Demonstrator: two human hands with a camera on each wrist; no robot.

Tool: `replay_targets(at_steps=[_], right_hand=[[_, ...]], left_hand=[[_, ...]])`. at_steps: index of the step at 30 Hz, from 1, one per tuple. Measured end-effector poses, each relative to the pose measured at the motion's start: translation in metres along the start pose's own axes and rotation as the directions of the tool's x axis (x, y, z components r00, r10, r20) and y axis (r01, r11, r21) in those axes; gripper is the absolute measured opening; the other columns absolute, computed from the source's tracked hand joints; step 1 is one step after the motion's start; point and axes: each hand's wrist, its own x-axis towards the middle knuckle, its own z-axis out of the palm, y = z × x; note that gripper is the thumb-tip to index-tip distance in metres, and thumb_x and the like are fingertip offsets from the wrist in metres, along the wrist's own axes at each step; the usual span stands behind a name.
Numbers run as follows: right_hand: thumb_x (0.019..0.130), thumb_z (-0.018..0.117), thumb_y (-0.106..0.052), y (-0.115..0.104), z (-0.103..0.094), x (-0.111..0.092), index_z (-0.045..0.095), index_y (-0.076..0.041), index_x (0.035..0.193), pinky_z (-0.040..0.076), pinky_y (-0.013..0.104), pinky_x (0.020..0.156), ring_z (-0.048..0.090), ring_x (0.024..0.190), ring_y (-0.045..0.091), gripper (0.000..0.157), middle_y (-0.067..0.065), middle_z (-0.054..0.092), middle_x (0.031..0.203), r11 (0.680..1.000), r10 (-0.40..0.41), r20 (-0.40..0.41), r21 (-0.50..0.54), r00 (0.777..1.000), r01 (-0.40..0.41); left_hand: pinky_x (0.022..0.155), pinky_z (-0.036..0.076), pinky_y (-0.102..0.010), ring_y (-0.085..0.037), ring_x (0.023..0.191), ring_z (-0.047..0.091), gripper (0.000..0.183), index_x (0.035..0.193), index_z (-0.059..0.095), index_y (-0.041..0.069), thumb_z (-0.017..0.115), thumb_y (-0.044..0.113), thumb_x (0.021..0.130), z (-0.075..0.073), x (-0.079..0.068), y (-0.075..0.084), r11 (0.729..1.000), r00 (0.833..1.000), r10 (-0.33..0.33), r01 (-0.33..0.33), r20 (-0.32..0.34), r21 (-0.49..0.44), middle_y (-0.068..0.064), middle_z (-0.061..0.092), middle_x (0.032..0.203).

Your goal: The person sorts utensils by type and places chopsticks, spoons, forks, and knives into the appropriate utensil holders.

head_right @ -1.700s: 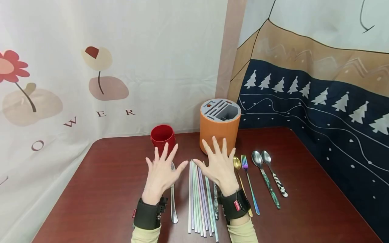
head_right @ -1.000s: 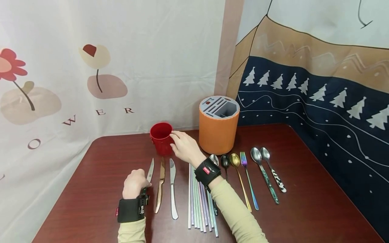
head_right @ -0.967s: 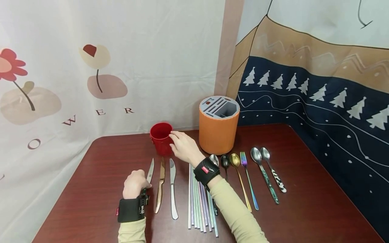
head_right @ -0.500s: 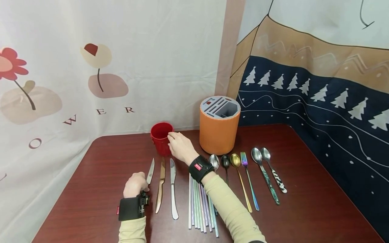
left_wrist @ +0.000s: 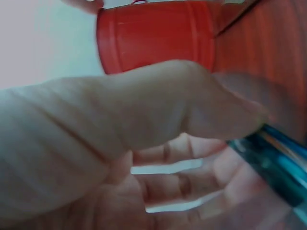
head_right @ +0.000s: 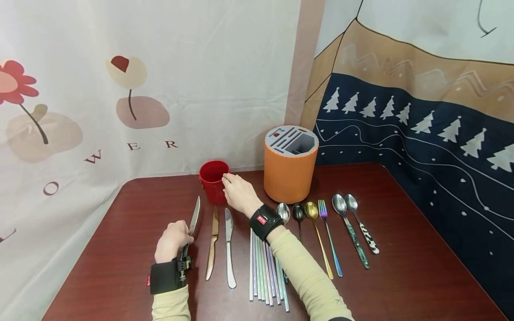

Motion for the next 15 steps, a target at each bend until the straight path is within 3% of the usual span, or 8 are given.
replay_targets(at_steps=[5,10,12,15], right_hand=[[0.092,0.059,-0.02,0.001,-0.001,0.0,0.057,-0.002,0.13,0.042,0.036,0.107,0.057,0.123,0.025,0.041,0.013,0.056,0.136,1.0,-0.002,0.009,-0.009,1.0,0.002],[0.092,0.06,-0.02,0.0,-0.001,0.0,0.057,-0.003,0.129,0.042,0.036,0.107,0.057,0.122,0.025,0.041,0.013,0.057,0.135,1.0,0.005,0.003,-0.007,1.0,-0.005],[0.092,0.06,-0.019,0.0,-0.002,0.0,0.057,-0.002,0.129,0.042,0.037,0.107,0.058,0.122,0.025,0.041,0.013,0.057,0.135,1.0,0.008,0.006,0.003,1.0,-0.008],[0.091,0.061,-0.018,-0.002,-0.002,0.0,0.057,-0.002,0.129,0.043,0.037,0.106,0.058,0.121,0.026,0.041,0.014,0.057,0.135,1.0,0.004,0.009,0.018,1.0,-0.005]], left_hand=[[0.058,0.048,-0.047,-0.037,0.066,0.062,0.016,0.077,0.052,0.001,0.067,0.004,0.074,-0.012,-0.004,0.006,0.998,0.985,0.051,-0.058,-0.167,-0.036,-0.018,0.061,0.072],[0.066,0.05,-0.047,-0.033,0.073,0.061,0.015,0.089,0.055,-0.001,0.065,0.002,0.079,-0.023,-0.004,0.02,0.977,0.919,0.129,-0.182,-0.373,-0.112,-0.017,0.061,0.08],[0.069,0.052,-0.046,-0.03,0.076,0.062,0.016,0.093,0.056,-0.002,0.065,0.002,0.081,-0.027,-0.004,0.027,0.961,0.889,0.15,-0.233,-0.432,-0.146,-0.017,0.062,0.084],[0.073,0.054,-0.045,-0.029,0.081,0.065,0.018,0.098,0.057,-0.003,0.064,0.003,0.083,-0.036,-0.002,0.037,0.936,0.86,0.157,-0.286,-0.485,-0.205,-0.019,0.063,0.09]])
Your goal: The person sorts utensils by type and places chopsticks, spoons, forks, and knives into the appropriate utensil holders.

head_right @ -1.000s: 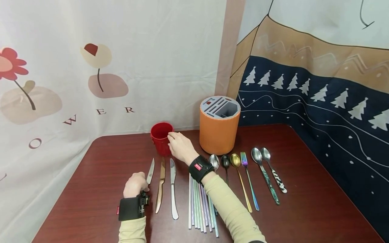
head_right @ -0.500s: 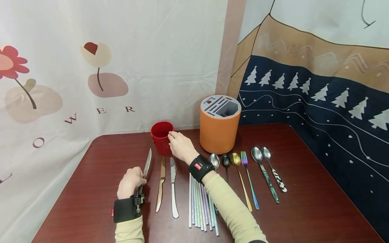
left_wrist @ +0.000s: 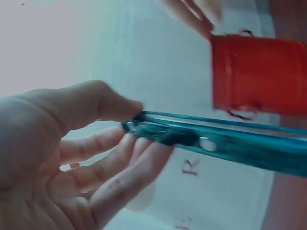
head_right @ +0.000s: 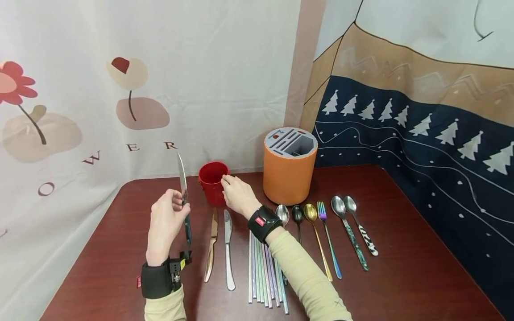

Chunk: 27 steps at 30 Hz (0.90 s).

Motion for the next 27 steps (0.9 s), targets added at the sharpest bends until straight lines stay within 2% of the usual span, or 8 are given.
replay_targets(at_steps=[5,8,13,17,19,21,27], right_hand=[[0.091,0.062,-0.017,-0.001,0.001,0.0,0.058,0.0,0.128,0.043,0.037,0.106,0.059,0.12,0.026,0.041,0.014,0.057,0.135,1.0,-0.014,-0.007,-0.005,1.0,0.014],[0.091,0.062,-0.017,-0.001,0.002,0.0,0.058,0.0,0.128,0.043,0.037,0.106,0.06,0.119,0.026,0.041,0.014,0.057,0.134,1.0,-0.02,-0.014,-0.017,1.0,0.02],[0.091,0.061,-0.017,-0.001,0.002,0.001,0.058,-0.001,0.128,0.043,0.036,0.106,0.06,0.119,0.026,0.041,0.014,0.057,0.134,0.999,-0.023,-0.014,-0.033,1.0,0.023],[0.092,0.059,-0.018,0.0,0.002,0.001,0.057,-0.001,0.129,0.042,0.036,0.107,0.059,0.12,0.025,0.04,0.013,0.056,0.135,0.999,-0.018,-0.002,-0.041,1.0,0.017],[0.093,0.059,-0.018,0.0,0.002,0.001,0.057,-0.002,0.129,0.042,0.035,0.107,0.059,0.121,0.025,0.04,0.013,0.056,0.136,0.999,-0.017,0.001,-0.038,1.0,0.017],[0.093,0.059,-0.018,0.0,0.002,0.001,0.057,-0.001,0.129,0.042,0.036,0.107,0.059,0.121,0.025,0.04,0.013,0.056,0.136,0.999,-0.018,0.002,-0.039,1.0,0.018],[0.093,0.059,-0.018,0.0,0.001,0.001,0.057,-0.002,0.13,0.042,0.035,0.106,0.06,0.119,0.024,0.04,0.013,0.056,0.135,0.998,-0.019,0.003,-0.061,1.0,0.019]], left_hand=[[0.076,0.056,-0.045,-0.032,0.086,0.067,0.02,0.104,0.055,-0.004,0.061,0.005,0.086,-0.006,0.015,0.016,0.993,0.998,0.004,-0.011,-0.062,-0.118,-0.023,0.065,0.099],[0.077,0.057,-0.043,-0.032,0.088,0.069,0.022,0.104,0.054,-0.005,0.063,0.006,0.087,-0.007,0.026,0.024,0.982,0.991,0.02,-0.044,-0.131,-0.186,-0.023,0.066,0.1],[0.078,0.058,-0.039,-0.029,0.092,0.067,0.028,0.111,0.055,-0.005,0.064,0.006,0.087,-0.001,0.048,0.032,0.945,0.956,0.046,-0.135,-0.289,-0.298,-0.022,0.064,0.101],[0.08,0.057,-0.038,-0.027,0.095,0.065,0.035,0.12,0.054,-0.003,0.064,0.009,0.089,0.012,0.064,0.031,0.922,0.932,0.042,-0.175,-0.36,-0.344,-0.021,0.064,0.105],[0.082,0.057,-0.038,-0.028,0.095,0.066,0.036,0.121,0.055,-0.003,0.065,0.01,0.089,0.02,0.071,0.028,0.919,0.926,0.045,-0.185,-0.374,-0.348,-0.022,0.065,0.105],[0.083,0.057,-0.038,-0.028,0.096,0.066,0.035,0.12,0.056,-0.003,0.065,0.01,0.089,0.029,0.076,0.024,0.917,0.928,0.049,-0.189,-0.37,-0.352,-0.022,0.065,0.106],[0.084,0.057,-0.037,-0.029,0.095,0.066,0.033,0.117,0.057,-0.002,0.065,0.014,0.089,0.056,0.081,0.01,0.918,0.947,0.032,-0.154,-0.318,-0.364,-0.021,0.066,0.105]])
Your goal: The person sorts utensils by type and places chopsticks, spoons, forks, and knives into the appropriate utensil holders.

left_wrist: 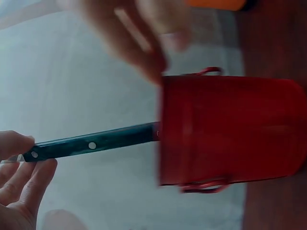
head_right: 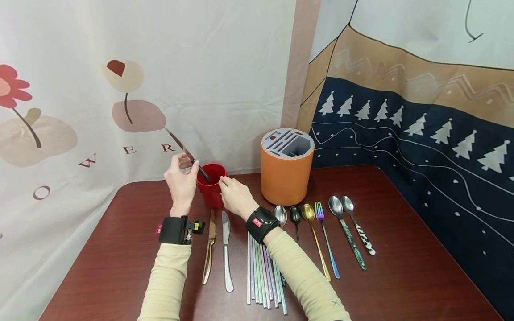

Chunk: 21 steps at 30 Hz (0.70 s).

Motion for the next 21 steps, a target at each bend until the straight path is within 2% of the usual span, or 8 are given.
replay_targets(at_steps=[6,13,16,21], right_hand=[[0.092,0.059,-0.018,0.0,0.001,0.0,0.058,-0.002,0.129,0.043,0.035,0.106,0.06,0.118,0.024,0.04,0.013,0.057,0.134,1.0,-0.008,-0.012,-0.018,1.0,0.008],[0.092,0.061,-0.017,-0.002,0.001,-0.001,0.058,-0.001,0.128,0.043,0.035,0.105,0.061,0.118,0.024,0.04,0.013,0.057,0.134,1.0,-0.012,-0.016,-0.019,1.0,0.011],[0.091,0.062,-0.017,-0.002,0.001,-0.001,0.058,-0.001,0.128,0.044,0.035,0.105,0.061,0.117,0.024,0.04,0.013,0.058,0.133,1.0,-0.014,-0.026,-0.028,1.0,0.014],[0.091,0.061,-0.016,-0.001,0.0,-0.002,0.058,-0.001,0.128,0.044,0.035,0.105,0.061,0.117,0.024,0.04,0.013,0.057,0.134,0.999,-0.017,-0.028,-0.04,0.999,0.016]], left_hand=[[0.081,0.057,-0.041,-0.03,0.089,0.067,0.027,0.106,0.06,-0.003,0.067,0.017,0.089,0.012,-0.005,-0.02,0.999,0.999,-0.036,0.035,0.03,0.04,-0.021,0.068,0.098],[0.072,0.055,-0.041,-0.031,0.077,0.065,0.019,0.09,0.064,-0.001,0.068,0.018,0.088,0.017,-0.009,-0.033,0.989,0.998,-0.035,0.028,0.048,0.145,-0.019,0.069,0.086],[0.072,0.055,-0.041,-0.031,0.077,0.065,0.017,0.091,0.066,0.0,0.067,0.017,0.089,0.018,-0.01,-0.036,0.984,0.997,-0.038,0.025,0.068,0.175,-0.019,0.07,0.087],[0.08,0.05,-0.045,-0.034,0.087,0.061,0.019,0.098,0.065,0.001,0.066,0.018,0.089,0.02,-0.013,-0.041,0.975,0.993,-0.062,0.039,0.097,0.219,-0.019,0.071,0.091]])
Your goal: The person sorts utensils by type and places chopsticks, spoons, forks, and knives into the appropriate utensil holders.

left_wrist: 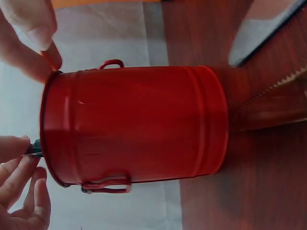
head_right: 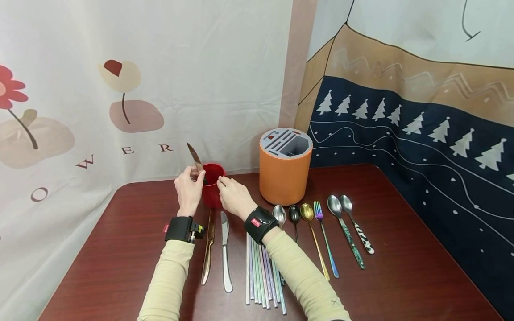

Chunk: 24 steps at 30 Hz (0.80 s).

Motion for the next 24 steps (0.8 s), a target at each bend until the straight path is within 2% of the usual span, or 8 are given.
replay_targets(at_steps=[7,11,15,20,24], right_hand=[[0.092,0.06,-0.018,0.0,0.0,0.0,0.057,-0.001,0.129,0.043,0.035,0.105,0.06,0.118,0.024,0.041,0.013,0.056,0.135,1.0,0.003,0.009,-0.001,1.0,-0.003],[0.092,0.06,-0.017,0.001,0.001,0.0,0.057,-0.001,0.129,0.043,0.035,0.105,0.06,0.119,0.024,0.041,0.013,0.056,0.135,1.0,0.001,0.008,0.002,1.0,-0.001],[0.092,0.06,-0.018,0.001,0.001,0.0,0.057,-0.001,0.129,0.044,0.035,0.105,0.06,0.118,0.024,0.041,0.013,0.056,0.135,1.0,0.002,0.004,0.002,1.0,-0.002],[0.09,0.062,-0.017,0.001,0.001,-0.001,0.057,-0.001,0.129,0.045,0.035,0.104,0.061,0.117,0.024,0.042,0.014,0.057,0.135,1.0,0.006,-0.005,0.018,1.0,-0.005],[0.09,0.062,-0.016,0.001,0.002,-0.001,0.057,-0.001,0.129,0.045,0.035,0.104,0.061,0.116,0.025,0.042,0.013,0.057,0.135,1.0,0.005,-0.006,0.018,1.0,-0.005]], left_hand=[[0.082,0.044,-0.045,-0.033,0.093,0.053,0.019,0.097,0.063,0.001,0.063,0.019,0.091,0.002,-0.002,-0.007,0.997,0.998,-0.052,0.049,0.047,0.057,-0.02,0.069,0.092],[0.083,0.043,-0.046,-0.034,0.094,0.051,0.02,0.097,0.063,0.0,0.061,0.02,0.092,0.001,-0.001,-0.009,0.996,0.998,-0.058,0.056,0.035,0.067,-0.021,0.066,0.095],[0.087,0.042,-0.048,-0.037,0.1,0.049,0.021,0.096,0.063,-0.002,0.063,0.018,0.092,0.0,0.0,-0.012,0.997,0.998,-0.065,0.064,0.016,0.045,-0.023,0.061,0.101],[0.095,0.041,-0.05,-0.039,0.109,0.05,0.023,0.102,0.061,-0.003,0.062,0.018,0.092,-0.003,-0.001,-0.016,0.993,0.993,-0.114,0.113,0.034,0.019,-0.023,0.057,0.109],[0.094,0.043,-0.049,-0.039,0.109,0.053,0.023,0.104,0.061,-0.001,0.061,0.018,0.092,-0.006,-0.003,-0.02,0.99,0.989,-0.143,0.143,0.044,-0.011,-0.021,0.059,0.109]])
